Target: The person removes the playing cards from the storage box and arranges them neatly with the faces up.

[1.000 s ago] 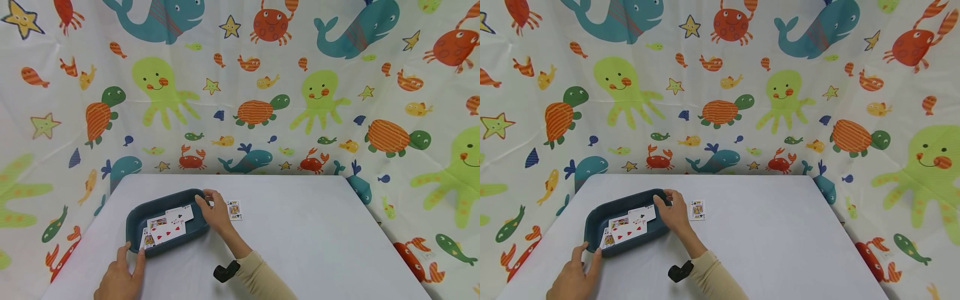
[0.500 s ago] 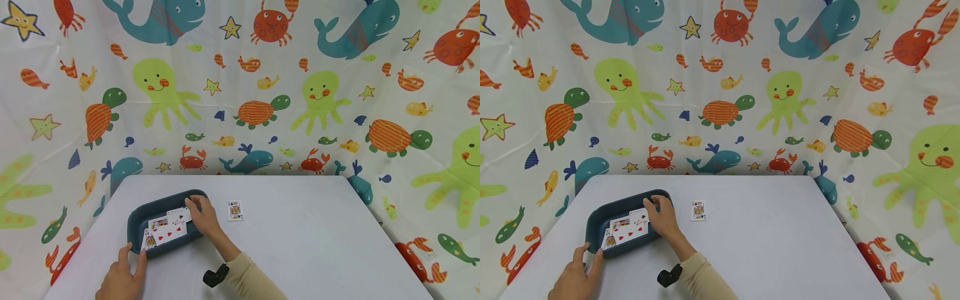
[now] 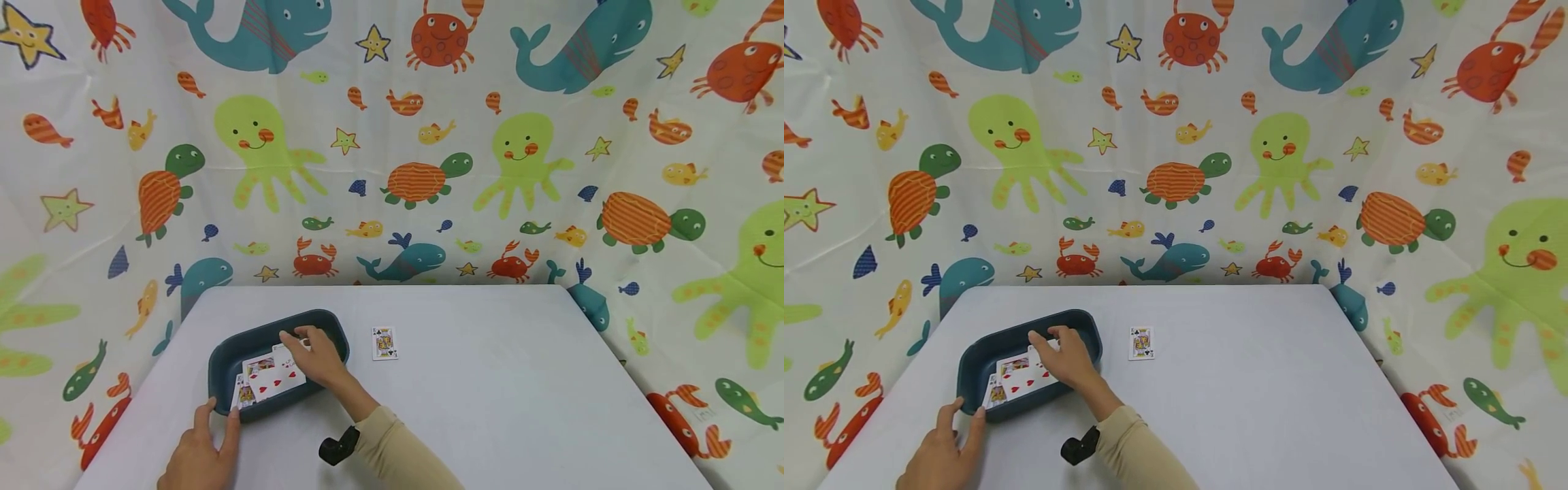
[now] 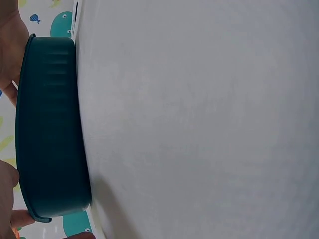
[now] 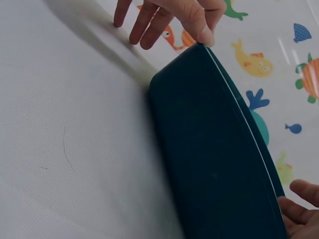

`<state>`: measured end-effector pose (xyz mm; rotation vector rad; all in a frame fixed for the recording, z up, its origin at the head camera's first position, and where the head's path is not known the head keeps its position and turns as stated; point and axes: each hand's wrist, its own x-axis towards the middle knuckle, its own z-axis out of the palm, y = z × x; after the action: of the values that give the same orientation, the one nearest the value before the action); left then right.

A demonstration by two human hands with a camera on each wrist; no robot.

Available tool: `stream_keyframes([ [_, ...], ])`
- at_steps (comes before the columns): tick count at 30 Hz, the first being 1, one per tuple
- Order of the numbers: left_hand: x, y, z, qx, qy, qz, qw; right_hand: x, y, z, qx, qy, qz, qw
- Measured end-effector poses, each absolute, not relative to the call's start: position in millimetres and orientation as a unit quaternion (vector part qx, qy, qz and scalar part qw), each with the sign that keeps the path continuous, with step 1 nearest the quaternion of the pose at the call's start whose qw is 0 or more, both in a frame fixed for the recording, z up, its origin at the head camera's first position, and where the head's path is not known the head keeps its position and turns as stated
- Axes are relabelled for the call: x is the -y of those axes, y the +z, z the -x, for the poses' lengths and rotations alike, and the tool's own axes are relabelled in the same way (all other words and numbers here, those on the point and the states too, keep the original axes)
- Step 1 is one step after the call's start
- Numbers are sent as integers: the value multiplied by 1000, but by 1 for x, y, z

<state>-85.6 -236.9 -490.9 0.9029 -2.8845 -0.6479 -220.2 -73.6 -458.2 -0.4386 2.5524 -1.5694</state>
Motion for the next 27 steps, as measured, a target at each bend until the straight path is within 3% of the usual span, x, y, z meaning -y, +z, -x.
stream_keyframes([
  [16, 236, -490, 84, 934, -210, -286, 28, 90, -457, 225, -902, -385, 168, 96],
  [27, 236, -491, 86, 936, -207, -284, 26, 105, -470, 231, -950, -238, 192, 66],
])
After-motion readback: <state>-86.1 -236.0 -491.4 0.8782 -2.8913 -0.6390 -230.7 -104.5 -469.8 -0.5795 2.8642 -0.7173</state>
